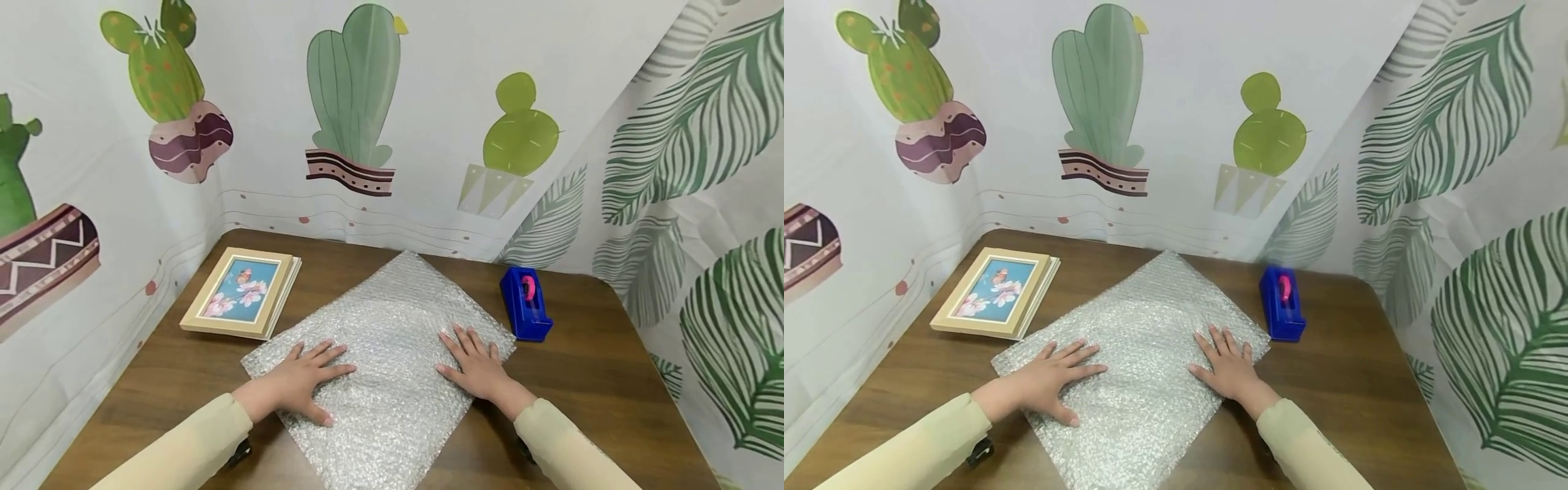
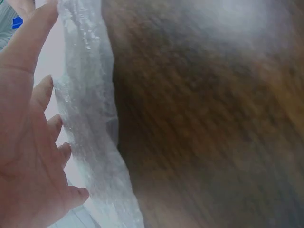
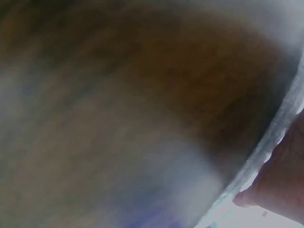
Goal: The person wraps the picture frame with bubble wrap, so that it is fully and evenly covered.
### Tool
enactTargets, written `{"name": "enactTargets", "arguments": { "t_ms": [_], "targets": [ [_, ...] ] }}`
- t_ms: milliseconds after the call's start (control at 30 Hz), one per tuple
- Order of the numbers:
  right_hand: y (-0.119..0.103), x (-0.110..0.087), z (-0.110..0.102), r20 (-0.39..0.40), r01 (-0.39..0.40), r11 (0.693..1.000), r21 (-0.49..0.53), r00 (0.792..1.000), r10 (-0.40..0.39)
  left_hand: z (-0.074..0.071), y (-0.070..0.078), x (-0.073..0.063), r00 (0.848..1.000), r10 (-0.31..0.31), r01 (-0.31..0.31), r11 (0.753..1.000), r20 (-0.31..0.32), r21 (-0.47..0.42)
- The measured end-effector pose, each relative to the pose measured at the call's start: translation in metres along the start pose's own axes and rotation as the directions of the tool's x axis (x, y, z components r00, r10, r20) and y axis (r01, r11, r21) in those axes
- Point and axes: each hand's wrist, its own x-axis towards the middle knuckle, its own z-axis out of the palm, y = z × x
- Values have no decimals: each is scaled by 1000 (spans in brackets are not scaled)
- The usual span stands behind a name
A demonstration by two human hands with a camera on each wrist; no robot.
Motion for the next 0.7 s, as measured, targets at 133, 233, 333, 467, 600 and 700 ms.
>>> {"name": "enactTargets", "arguments": {
  "t_ms": [133, 233, 333, 467, 600, 700],
  "targets": [
    [-5, 0, -7, -11, 9, 1000, 0, 1000, -9, 0, 0, 1, 999, 5, -5, 1000, -35, -2],
    [-8, 0, -12, -21, 20, 1000, -4, 1000, -21, 1, -1, 1, 997, 15, -16, 1000, -71, -17],
    [-11, 0, -17, -22, 22, 1000, 1, 1000, -22, 2, -4, 1, 994, 11, -18, 998, -109, -62],
    [-14, 4, -24, -25, 23, 1000, 2, 999, -23, -2, -8, -1, 981, 30, -54, 991, -190, -125],
    [-20, 10, -32, -59, 38, 997, 63, 998, -34, -17, -12, -8, 956, 21, -77, 980, -291, -181],
    [-31, 18, -35, -97, 58, 984, 171, 994, -42, -32, -17, -18, 932, -45, -50, 968, -361, -247]
  ]
}}
